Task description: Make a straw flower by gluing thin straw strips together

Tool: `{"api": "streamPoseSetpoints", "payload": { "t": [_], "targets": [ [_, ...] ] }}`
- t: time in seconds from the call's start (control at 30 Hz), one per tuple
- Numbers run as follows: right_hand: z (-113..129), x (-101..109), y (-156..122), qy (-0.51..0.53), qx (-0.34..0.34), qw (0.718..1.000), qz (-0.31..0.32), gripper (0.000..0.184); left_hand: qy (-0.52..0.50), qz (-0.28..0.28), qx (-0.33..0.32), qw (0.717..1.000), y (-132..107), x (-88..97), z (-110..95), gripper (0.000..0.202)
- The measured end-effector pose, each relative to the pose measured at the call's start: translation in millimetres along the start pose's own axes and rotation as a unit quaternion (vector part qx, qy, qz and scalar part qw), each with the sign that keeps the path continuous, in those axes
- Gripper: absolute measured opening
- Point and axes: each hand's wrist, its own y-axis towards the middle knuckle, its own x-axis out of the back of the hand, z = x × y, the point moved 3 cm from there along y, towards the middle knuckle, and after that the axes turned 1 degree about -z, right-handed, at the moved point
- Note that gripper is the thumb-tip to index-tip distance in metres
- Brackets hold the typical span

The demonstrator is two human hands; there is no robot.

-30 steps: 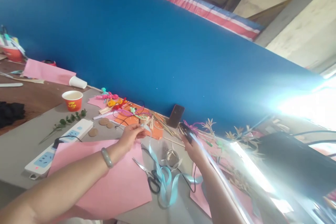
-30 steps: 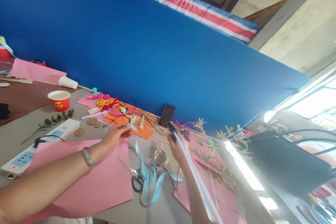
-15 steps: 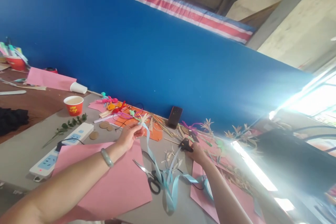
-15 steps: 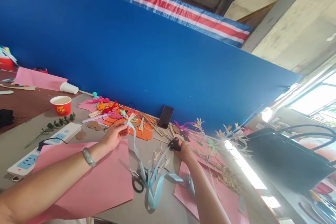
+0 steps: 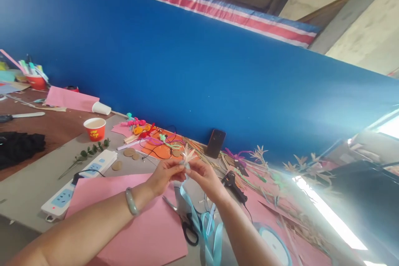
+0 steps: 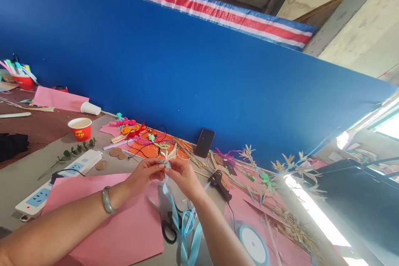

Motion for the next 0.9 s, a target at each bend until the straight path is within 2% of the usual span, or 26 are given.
{"api": "streamPoseSetpoints", "payload": {
  "t": [0.07,0.23,0.47,0.63,0.9],
  "targets": [
    [1,-6,2,0.036,0.011,0.999,-0.016,0.022,0.002,-0.004,-0.007,1.000,1,0.6,1,0.022],
    [-7,-6,-1,0.036,0.013,0.995,-0.097,0.018,0.026,-0.016,-0.017,0.999,1,-1.6,4,0.022],
    [-15,-3,-2,0.014,0.004,0.991,-0.131,0.018,0.074,-0.032,-0.028,0.996,-2,-3.2,2,0.025],
    [-19,-2,-2,0.039,-0.017,0.986,-0.161,0.014,0.097,-0.045,-0.039,0.994,-3,-3.1,4,0.026],
    [-19,-1,-3,0.022,-0.036,0.982,-0.183,0.019,0.179,-0.039,-0.075,0.980,-4,0.5,6,0.027]
  ]
}}
